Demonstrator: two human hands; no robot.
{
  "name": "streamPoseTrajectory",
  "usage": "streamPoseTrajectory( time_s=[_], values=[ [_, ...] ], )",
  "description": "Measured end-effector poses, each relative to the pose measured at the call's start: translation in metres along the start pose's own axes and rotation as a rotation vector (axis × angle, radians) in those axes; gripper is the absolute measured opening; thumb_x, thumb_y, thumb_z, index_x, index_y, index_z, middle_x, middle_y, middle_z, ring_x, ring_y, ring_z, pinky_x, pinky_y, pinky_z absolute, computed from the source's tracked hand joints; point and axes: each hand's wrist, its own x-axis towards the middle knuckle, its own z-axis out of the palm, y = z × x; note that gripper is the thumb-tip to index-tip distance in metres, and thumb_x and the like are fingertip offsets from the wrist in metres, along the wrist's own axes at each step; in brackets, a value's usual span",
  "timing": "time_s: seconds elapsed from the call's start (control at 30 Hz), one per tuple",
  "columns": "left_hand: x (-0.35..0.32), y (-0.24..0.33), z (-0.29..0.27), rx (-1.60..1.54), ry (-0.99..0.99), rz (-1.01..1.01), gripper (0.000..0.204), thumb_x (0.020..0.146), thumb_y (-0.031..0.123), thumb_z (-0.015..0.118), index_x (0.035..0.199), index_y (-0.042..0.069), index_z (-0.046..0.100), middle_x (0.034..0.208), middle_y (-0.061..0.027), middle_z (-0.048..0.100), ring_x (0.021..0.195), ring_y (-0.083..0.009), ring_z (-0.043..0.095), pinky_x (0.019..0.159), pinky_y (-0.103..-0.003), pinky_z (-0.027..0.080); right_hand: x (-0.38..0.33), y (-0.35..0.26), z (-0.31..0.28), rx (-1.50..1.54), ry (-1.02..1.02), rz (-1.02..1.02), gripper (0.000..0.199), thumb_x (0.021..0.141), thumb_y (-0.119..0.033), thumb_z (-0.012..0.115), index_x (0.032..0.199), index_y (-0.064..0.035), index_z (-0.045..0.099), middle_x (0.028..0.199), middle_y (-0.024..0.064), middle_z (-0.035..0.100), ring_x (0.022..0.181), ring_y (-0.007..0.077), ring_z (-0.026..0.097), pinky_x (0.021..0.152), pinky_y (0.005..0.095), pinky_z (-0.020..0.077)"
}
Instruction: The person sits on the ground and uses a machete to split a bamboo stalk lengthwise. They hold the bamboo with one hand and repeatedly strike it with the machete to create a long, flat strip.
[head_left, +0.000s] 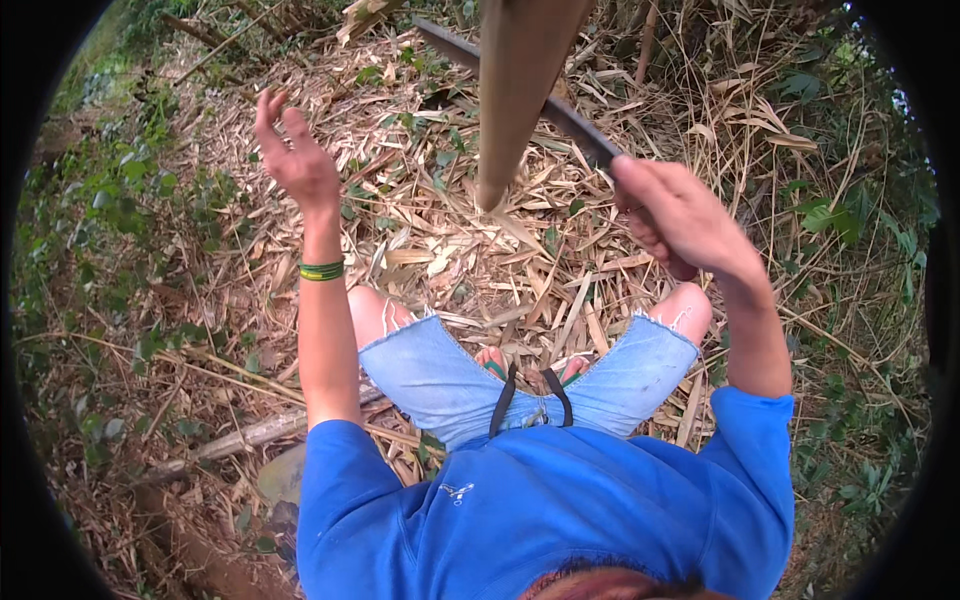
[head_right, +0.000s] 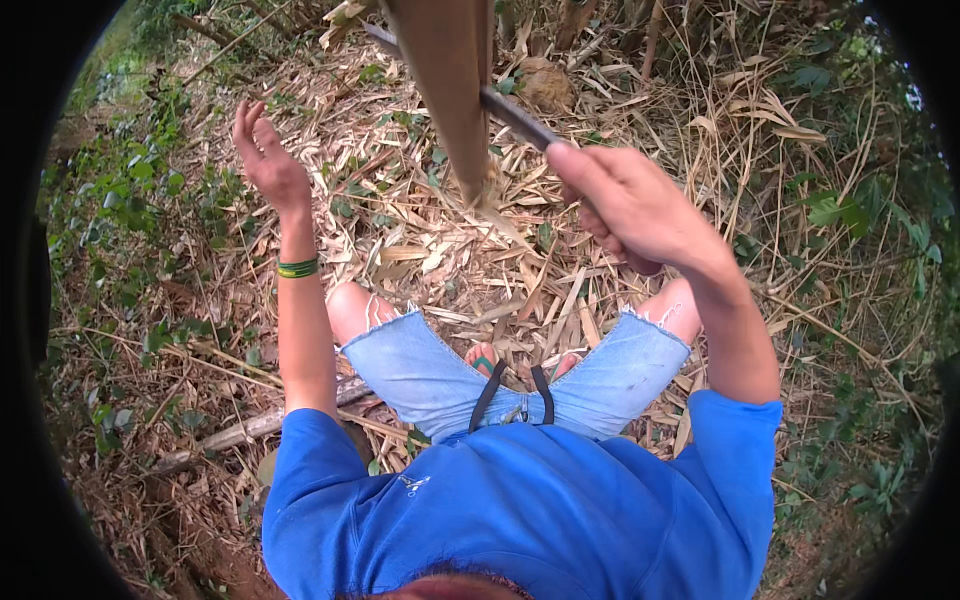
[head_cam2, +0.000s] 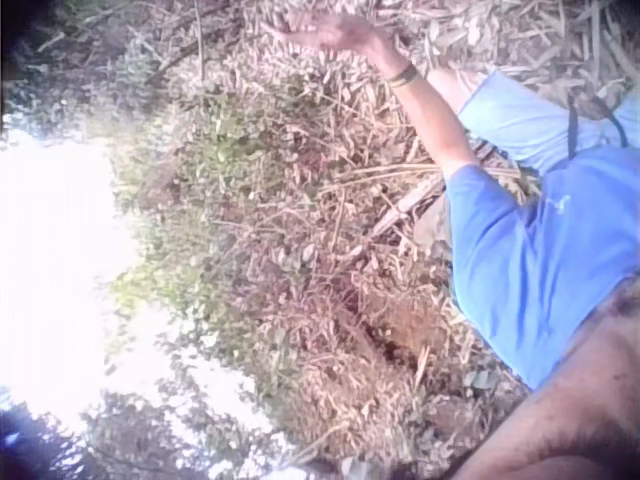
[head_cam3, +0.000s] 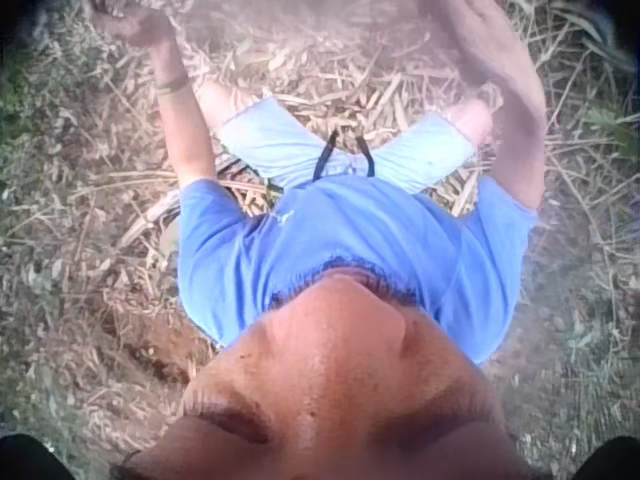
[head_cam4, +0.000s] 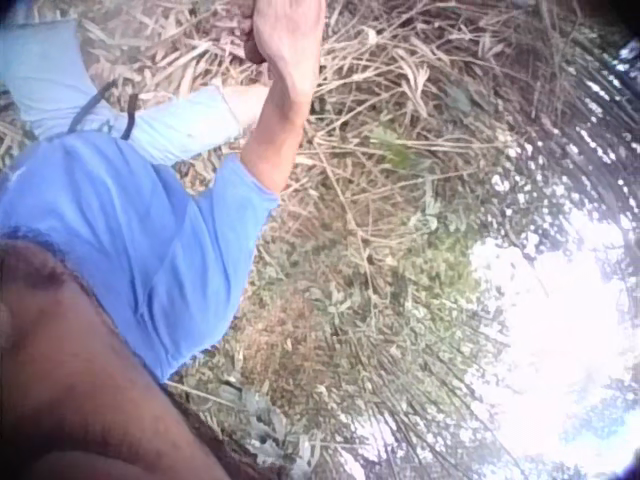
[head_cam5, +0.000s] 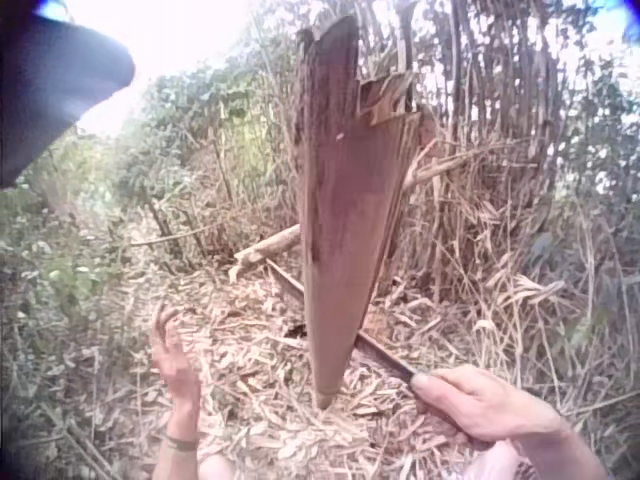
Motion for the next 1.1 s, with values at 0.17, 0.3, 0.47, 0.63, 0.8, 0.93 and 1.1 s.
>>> streamPoseTrajectory(
  time_s=[0.17,0.3,0.47,0.63,0.8,0.93,1.1],
  values=[
    [-0.042,0.003,-0.033,-0.074,0.113,-0.156,0.046,0.109,0.034,0.04,0.136,-0.003,0.046,0.116,-0.0135,0.06,0.111,-0.0221,0.057,0.099,-0.034,0.046,0.053,0.095,0.086,-0.031,0.032,0.105,0.056,0.105,-0.054,0.044,0.073,-0.0093,0.052,0.057,-0.0046,0.05,0.045,0.0083,0.047,0.043,0.0299,0.0412],
    [-0.098,-0.021,-0.025,-0.273,0.205,-0.425,0.041,0.109,0.035,0.04,0.129,0.0,0.049,0.107,-0.0117,0.056,0.09,-0.0183,0.051,0.085,-0.032,0.045,0.091,0.114,0.194,-0.223,-0.108,-0.049,0.062,0.102,-0.055,0.048,0.087,0.0013,0.069,0.071,0.0175,0.065,0.068,0.0277,0.064,0.07,0.047,0.0495],
    [-0.141,0.039,-0.057,-0.23,0.472,-0.906,0.058,0.106,0.05,0.045,0.125,-0.004,0.049,0.115,-0.0149,0.056,0.108,-0.0251,0.056,0.094,-0.037,0.045,0.059,0.058,0.195,-0.078,0.004,-0.123,0.046,0.095,-0.044,0.059,0.086,0.0008,0.065,0.07,0.0191,0.067,0.07,0.0323,0.068,0.07,0.0469,0.0498],
    [-0.174,0.106,-0.069,-0.316,-0.856,-1.007,0.075,0.093,0.059,0.064,0.122,-0.009,0.059,0.121,-0.0224,0.064,0.114,-0.0301,0.061,0.098,-0.039,0.047,0.03,0.084,0.23,0.174,0.173,-0.08,0.045,0.091,-0.019,0.062,0.124,0.0075,0.048,0.1,0.0268,0.069,0.095,0.0407,0.07,0.085,0.0474,0.0534],
    [-0.205,0.062,-0.067,0.275,-1.065,-0.645,0.051,0.092,0.037,0.068,0.119,-0.005,0.063,0.095,-0.0236,0.072,0.089,-0.0315,0.071,0.082,-0.039,0.054,0.012,0.115,0.211,-0.061,-0.311,-0.216,0.038,0.091,-0.013,0.064,0.125,0.0016,0.057,0.121,0.0217,0.062,0.115,0.032,0.062,0.097,0.0425,0.0506],
    [-0.214,0.047,-0.08,0.141,-1.018,-0.675,0.037,0.099,0.028,0.062,0.123,0.0,0.061,0.088,-0.0131,0.069,0.077,-0.0206,0.066,0.071,-0.036,0.051,0.048,0.138,0.139,-0.399,0.236,-0.532,0.04,0.089,-0.012,0.061,0.128,-0.0006,0.061,0.136,0.025,0.055,0.123,0.0366,0.058,0.107,0.0492,0.0454],
    [-0.194,0.03,-0.043,-0.013,-1.029,-0.656,0.032,0.103,0.027,0.058,0.123,0.003,0.06,0.079,0.0019,0.057,0.066,-0.0066,0.051,0.059,-0.025,0.044,0.132,0.115,0.054,-1.075,0.494,-0.915,0.046,0.09,-0.007,0.057,0.135,0.0003,0.055,0.146,0.0256,0.046,0.14,0.037,0.043,0.117,0.0509,0.036]
  ],
)
